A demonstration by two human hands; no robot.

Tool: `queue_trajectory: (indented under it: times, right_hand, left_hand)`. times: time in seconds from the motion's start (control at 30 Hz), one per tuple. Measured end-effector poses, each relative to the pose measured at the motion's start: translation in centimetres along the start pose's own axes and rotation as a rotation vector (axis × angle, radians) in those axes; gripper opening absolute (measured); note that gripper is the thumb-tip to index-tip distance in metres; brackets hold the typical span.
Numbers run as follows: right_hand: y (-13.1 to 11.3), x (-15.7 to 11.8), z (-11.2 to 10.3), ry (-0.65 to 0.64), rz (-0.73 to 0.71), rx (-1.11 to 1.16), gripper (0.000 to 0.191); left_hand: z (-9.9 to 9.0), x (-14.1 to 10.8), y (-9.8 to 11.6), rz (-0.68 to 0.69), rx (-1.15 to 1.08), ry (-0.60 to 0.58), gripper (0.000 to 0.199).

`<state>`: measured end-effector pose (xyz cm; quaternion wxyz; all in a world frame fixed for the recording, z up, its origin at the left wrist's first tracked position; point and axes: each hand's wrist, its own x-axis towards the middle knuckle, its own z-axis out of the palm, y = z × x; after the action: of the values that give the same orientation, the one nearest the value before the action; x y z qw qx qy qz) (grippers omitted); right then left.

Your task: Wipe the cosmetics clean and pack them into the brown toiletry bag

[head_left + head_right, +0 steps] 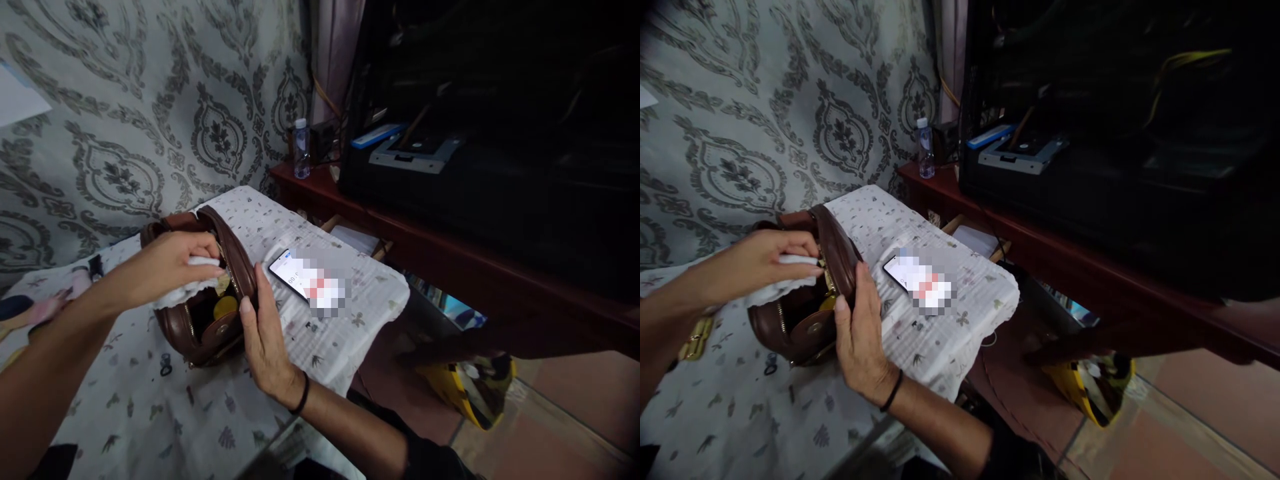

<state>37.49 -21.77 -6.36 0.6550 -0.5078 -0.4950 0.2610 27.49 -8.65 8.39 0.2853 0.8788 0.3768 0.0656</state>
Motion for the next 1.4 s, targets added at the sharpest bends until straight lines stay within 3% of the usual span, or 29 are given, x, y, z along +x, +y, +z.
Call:
queue_trajectory:
  times: [0.17,0.23,0.33,0.47,0.53,0.67,0.8,0.93,1.0,1.1,1.17,1.27,1.33,1.4]
  right_hand:
    - [0.3,-0.1,0.2,0.016,-0.027,-0.041,0.061]
    - [0.4,-0.1,0.2,0.034,-0.050,-0.064,0.061]
    - [0.4,0.0,0.0,0.090,-0.142,-0.131,0.058]
    - [0.4,0.0,-0.5,0.165,-0.415,-0.255,0.053]
    - [0.3,-0.3,-0.5,0.175,-0.557,-0.308,0.053]
    - [-0.9,-1.4,0.8,0.026,-0.798,-0.376,0.056]
    - [-2.8,-2.8,4.2,-0.279,-0.910,-0.348,0.045]
    - [-3.5,-3.2,8.9,-0.689,-0.767,-0.297,0.032]
    - [-3.0,-3.2,11.5,-0.803,-0.641,-0.258,0.027]
    - [-1.8,-3.1,15.2,-0.840,-0.430,-0.218,0.023]
    - [-0.8,-3.2,17.4,-0.826,-0.246,-0.173,0.023]
    - [0.4,-3.4,19.3,-0.733,-0.089,-0.173,0.025]
    - [0.9,-3.5,19.6,-0.717,-0.093,-0.189,0.027]
    - [1.1,-3.5,19.6,-0.731,-0.119,-0.177,0.025]
  left_hand:
    - [-2.2,-3.6,2.0,0.030,0.186,0.533,0.032]
    - [-2.2,-5.3,1.0,0.005,0.158,0.637,0.027]
    - [-0.2,-8.2,-2.9,-0.095,0.118,0.604,0.026]
    - [5.2,-13.0,-9.2,-0.222,0.124,0.506,0.036]
    - [7.9,-15.6,-11.3,-0.224,0.137,0.451,0.036]
    - [10.5,-19.5,-12.8,-0.182,0.185,0.363,0.034]
    - [9.8,-21.8,-13.9,-0.148,0.096,0.425,0.034]
    - [6.8,-23.6,-17.1,-0.232,0.056,0.633,0.030]
    - [4.4,-24.1,-19.2,-0.301,0.083,0.745,0.029]
    - [0.7,-23.6,-22.3,-0.357,0.109,0.825,0.043]
    - [-0.7,-22.6,-23.8,-0.369,0.116,0.851,0.048]
    - [-0.6,-20.8,-25.5,-0.340,0.113,0.800,0.046]
    - [0.2,-20.0,-26.5,-0.334,0.196,0.735,0.044]
    - [0.9,-19.7,-27.4,-0.336,0.267,0.745,0.042]
